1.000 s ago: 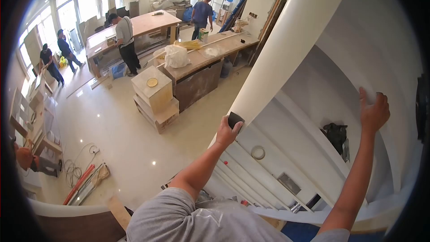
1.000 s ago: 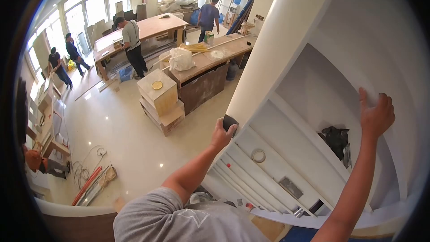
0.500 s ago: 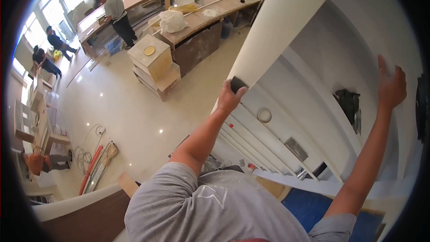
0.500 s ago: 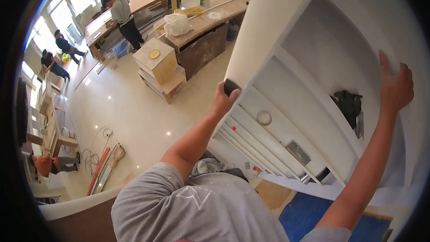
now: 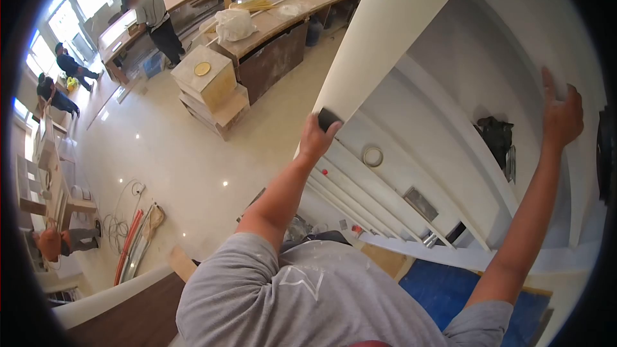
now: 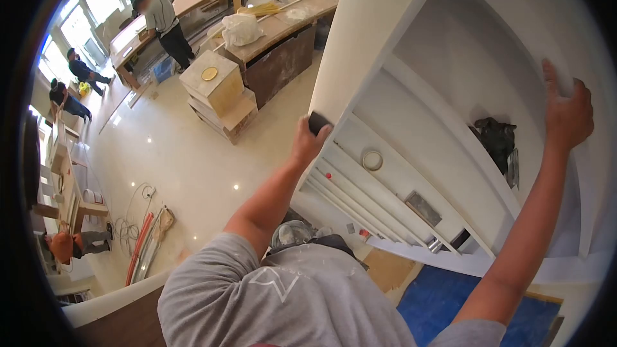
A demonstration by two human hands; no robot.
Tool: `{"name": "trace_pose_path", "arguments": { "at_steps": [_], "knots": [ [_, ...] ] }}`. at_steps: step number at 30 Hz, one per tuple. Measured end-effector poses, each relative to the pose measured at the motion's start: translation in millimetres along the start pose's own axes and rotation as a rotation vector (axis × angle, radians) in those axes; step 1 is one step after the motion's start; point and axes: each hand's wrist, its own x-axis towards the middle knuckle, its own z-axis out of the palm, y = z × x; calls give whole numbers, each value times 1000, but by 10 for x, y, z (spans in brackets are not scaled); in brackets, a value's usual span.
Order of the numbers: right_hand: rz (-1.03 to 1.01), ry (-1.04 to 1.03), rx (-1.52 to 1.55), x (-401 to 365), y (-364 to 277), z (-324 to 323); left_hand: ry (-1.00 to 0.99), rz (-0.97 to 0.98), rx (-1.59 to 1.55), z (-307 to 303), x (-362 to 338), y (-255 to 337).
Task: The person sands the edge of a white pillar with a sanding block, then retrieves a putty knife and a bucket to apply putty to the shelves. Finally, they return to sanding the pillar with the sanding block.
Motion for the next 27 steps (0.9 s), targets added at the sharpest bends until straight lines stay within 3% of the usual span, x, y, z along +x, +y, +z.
{"name": "trace_pose_path", "arguments": {
  "at_steps": [2, 5, 8, 14, 17, 23, 27],
  "knots": [
    [-2, 5, -8, 1, 0, -10, -43, -87, 43, -12, -176, -294],
    [-6, -17, -25, 1, -29, -15, 34, -16, 15, -10, -96, 115],
    [-1, -44, -3, 1, -11, -14, 96, 224, -1, 22, 68, 331],
    [24, 4, -30, 13, -50, -56, -7, -40, -40, 96, -168, -253],
    [16, -35, -25, -24, -44, -58, 59, 32, -60, 0, 18, 333],
    [36, -27, 4, 23, -61, -91, 63, 67, -56, 90, 58, 104],
    [38, -50, -1, 7, -87, -119, 103, 157, -52, -43, 125, 610]
  ]
}}
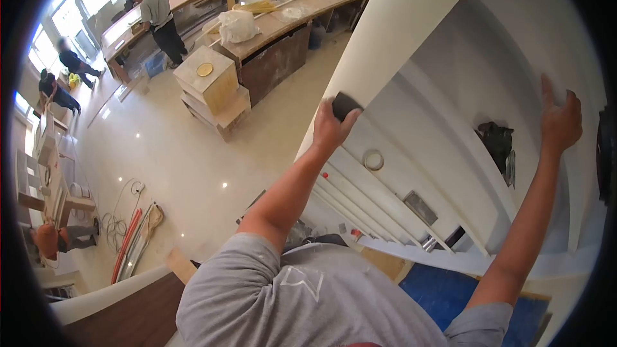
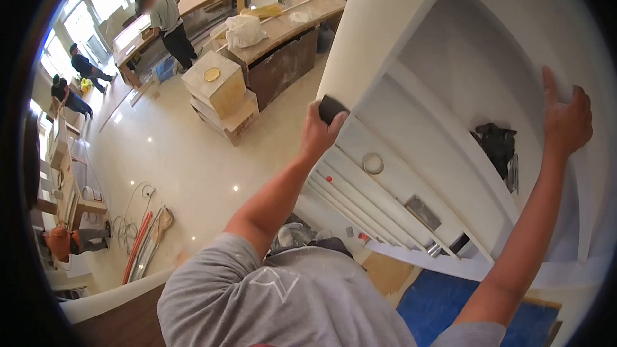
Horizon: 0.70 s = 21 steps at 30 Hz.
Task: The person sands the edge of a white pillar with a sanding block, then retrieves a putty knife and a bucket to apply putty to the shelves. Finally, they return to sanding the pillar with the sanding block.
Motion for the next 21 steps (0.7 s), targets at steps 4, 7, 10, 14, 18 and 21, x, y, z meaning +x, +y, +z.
{"name": "trace_pose_path", "arguments": {
  "at_steps": [4, 7, 10, 14, 18, 21],
  "knots": [
    [4, 31, 20, -4, 17, 19, -11, -30, -16, 11, -37, -51],
    [22, -4, 44, 42, -31, -87, -36, -86, -56, 90, -26, -322],
    [-2, 13, 46, 13, -39, -103, 17, -47, -70, 104, -15, -203],
    [10, 8, 86, 21, -57, -104, 40, 20, -47, 17, 227, 146],
    [-24, 85, 112, 7, 3, -61, -19, -80, -53, 11, -103, -294],
    [-28, 92, 51, 22, -2, -30, 1, -72, -39, 43, -26, -145]
  ]
}}
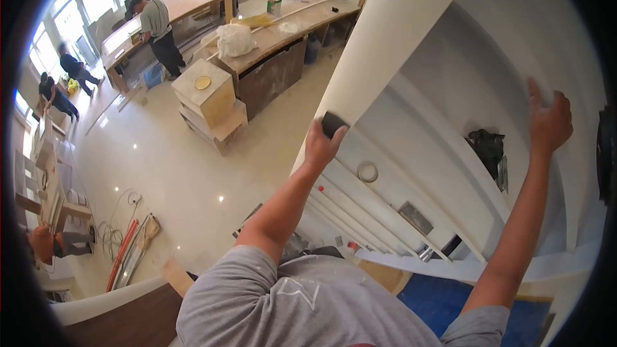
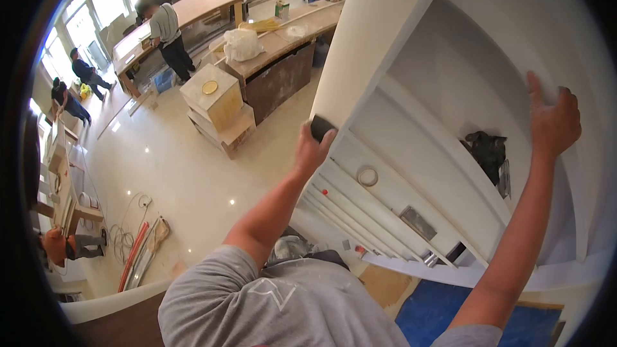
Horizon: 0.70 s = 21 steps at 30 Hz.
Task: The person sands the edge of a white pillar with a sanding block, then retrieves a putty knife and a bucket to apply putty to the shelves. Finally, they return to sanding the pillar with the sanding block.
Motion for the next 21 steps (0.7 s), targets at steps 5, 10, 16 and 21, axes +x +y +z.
{"name": "trace_pose_path", "arguments": {
  "at_steps": [5, 10, 16, 21],
  "knots": [
    [10, -40, 9, -9, -30, -23, 43, 113, 23, -26, 170, 367],
    [-23, 12, 4, -15, 22, 23, -2, 5, -27, -14, 119, 264],
    [-25, 16, -19, -17, 22, 35, 16, 79, 17, -26, 237, 355],
    [-32, 20, -8, -41, 47, 55, -149, -119, 167, -176, -445, -770]
  ]
}}
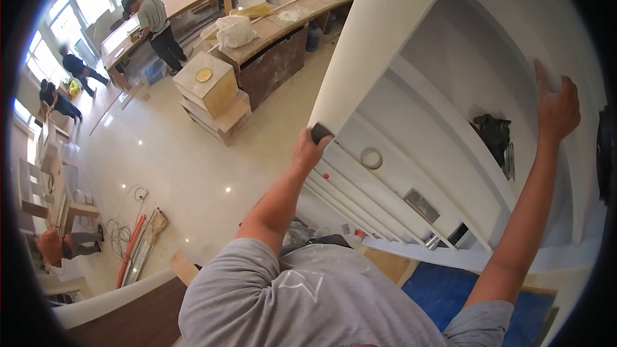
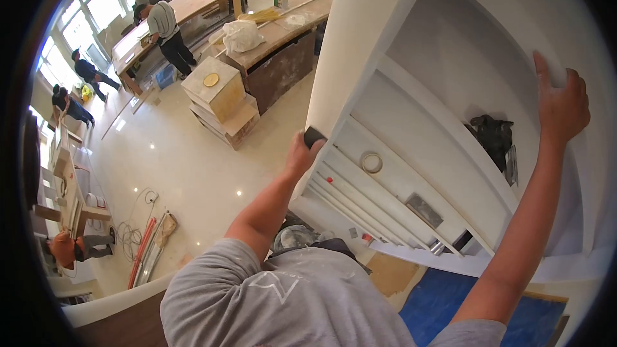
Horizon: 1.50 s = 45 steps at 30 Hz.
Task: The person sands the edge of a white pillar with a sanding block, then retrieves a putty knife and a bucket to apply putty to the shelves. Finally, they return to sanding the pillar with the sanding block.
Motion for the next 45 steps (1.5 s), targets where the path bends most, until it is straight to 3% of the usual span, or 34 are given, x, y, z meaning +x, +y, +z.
{"name": "trace_pose_path", "arguments": {
  "at_steps": [2, 6, 9, 13, 15, 17, 20, 23, 26, 27, 30, 31, 34, 38, 39, 42, 43, 45],
  "knots": [
    [4, 5, -31, 35, -3, 32, -15, -102, -39, -89, -129, -136],
    [19, -63, -65, 2, 3, 40, 138, 17, -193, -259, 218, 838],
    [41, -80, -31, 6, -13, 36, 175, 187, -128, -178, 463, 1093],
    [18, 34, -9, 1, 28, 60, 51, 47, -7, 67, 221, 197],
    [50, -5, 20, -2, 8, 19, 12, 19, -12, -35, 29, 31],
    [72, -12, 19, 31, -32, -8, 61, -16, -74, -78, 44, 66],
    [45, -4, 21, 10, -50, -39, 115, 112, -208, -294, 398, 1128],
    [55, 28, 96, 3, -32, -9, 180, 269, -161, -295, 671, 1584],
    [61, 59, 161, 16, -27, -29, 156, 225, -104, -173, 534, 1166],
    [64, 80, 169, 1, -37, -21, 74, 96, -38, -153, 447, 900],
    [95, 71, 191, 22, -45, -47, 160, 202, -97, -152, 344, 623],
    [103, 41, 203, -25, -66, -56, 221, 318, -90, -194, 383, 905],
    [99, -1, 191, -13, -57, -77, 196, 300, -110, -336, 560, 1635],
    [88, 43, 210, -12, -41, -38, 144, 294, 3, -249, 429, 1136],
    [86, 62, 211, -19, -43, -31, 95, 213, 41, -255, 351, 948],
    [102, -4, 179, 23, -48, -108, 210, 235, -115, -234, 403, 855],
    [101, -59, 170, -5, -78, -150, 207, 284, -152, -347, 411, 1269],
    [75, 26, 183, -39, -72, -81, 186, 239, -140, -365, 534, 1602]
  ]
}}
